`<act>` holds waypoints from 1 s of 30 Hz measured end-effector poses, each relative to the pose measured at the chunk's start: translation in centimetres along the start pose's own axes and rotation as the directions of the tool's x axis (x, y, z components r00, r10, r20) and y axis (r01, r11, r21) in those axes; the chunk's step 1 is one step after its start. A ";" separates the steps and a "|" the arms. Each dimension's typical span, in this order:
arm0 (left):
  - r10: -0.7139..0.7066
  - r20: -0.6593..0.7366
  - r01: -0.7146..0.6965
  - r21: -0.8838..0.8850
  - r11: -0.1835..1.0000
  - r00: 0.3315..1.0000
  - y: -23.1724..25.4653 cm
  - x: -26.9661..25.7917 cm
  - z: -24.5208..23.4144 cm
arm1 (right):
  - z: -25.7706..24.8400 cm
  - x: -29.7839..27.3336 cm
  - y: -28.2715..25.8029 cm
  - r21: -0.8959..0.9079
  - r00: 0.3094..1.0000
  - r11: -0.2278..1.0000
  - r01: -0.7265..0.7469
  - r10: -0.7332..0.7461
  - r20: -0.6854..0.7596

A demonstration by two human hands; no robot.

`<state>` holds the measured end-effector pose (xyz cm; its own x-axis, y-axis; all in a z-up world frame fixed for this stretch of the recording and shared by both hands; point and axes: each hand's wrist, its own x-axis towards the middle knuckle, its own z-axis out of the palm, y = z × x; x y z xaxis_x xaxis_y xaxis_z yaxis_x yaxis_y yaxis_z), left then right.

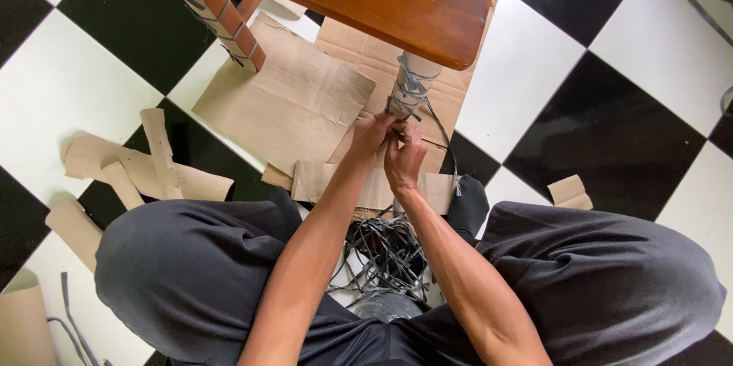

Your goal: Wrapping a wooden table leg with cardboard and securing it with multiple cable ties

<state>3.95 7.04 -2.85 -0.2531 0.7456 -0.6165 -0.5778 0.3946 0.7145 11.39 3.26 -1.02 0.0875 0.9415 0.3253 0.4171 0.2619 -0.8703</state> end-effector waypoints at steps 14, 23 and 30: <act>0.482 -0.167 -0.247 0.691 0.680 0.860 2.3 0.1 -1.5 | 0.1 0.2 -1.2 0.027 0.973 0.982 -0.188 0.190 -0.134; 0.322 -0.222 -0.252 0.293 0.922 0.920 -1.7 8.8 -2.7 | -0.4 1.0 4.4 0.160 0.813 0.842 -0.515 0.539 -0.218; 0.239 -0.039 -0.233 0.119 0.965 0.970 -1.9 8.7 -4.3 | -1.0 2.0 5.2 0.031 0.789 0.791 -0.612 0.612 -0.045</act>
<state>-0.53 10.49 -11.02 -0.4143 0.7967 -0.4400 -0.4065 0.2705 0.8727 14.64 6.33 -4.50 0.3649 0.8941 -0.2596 0.2486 -0.3623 -0.8983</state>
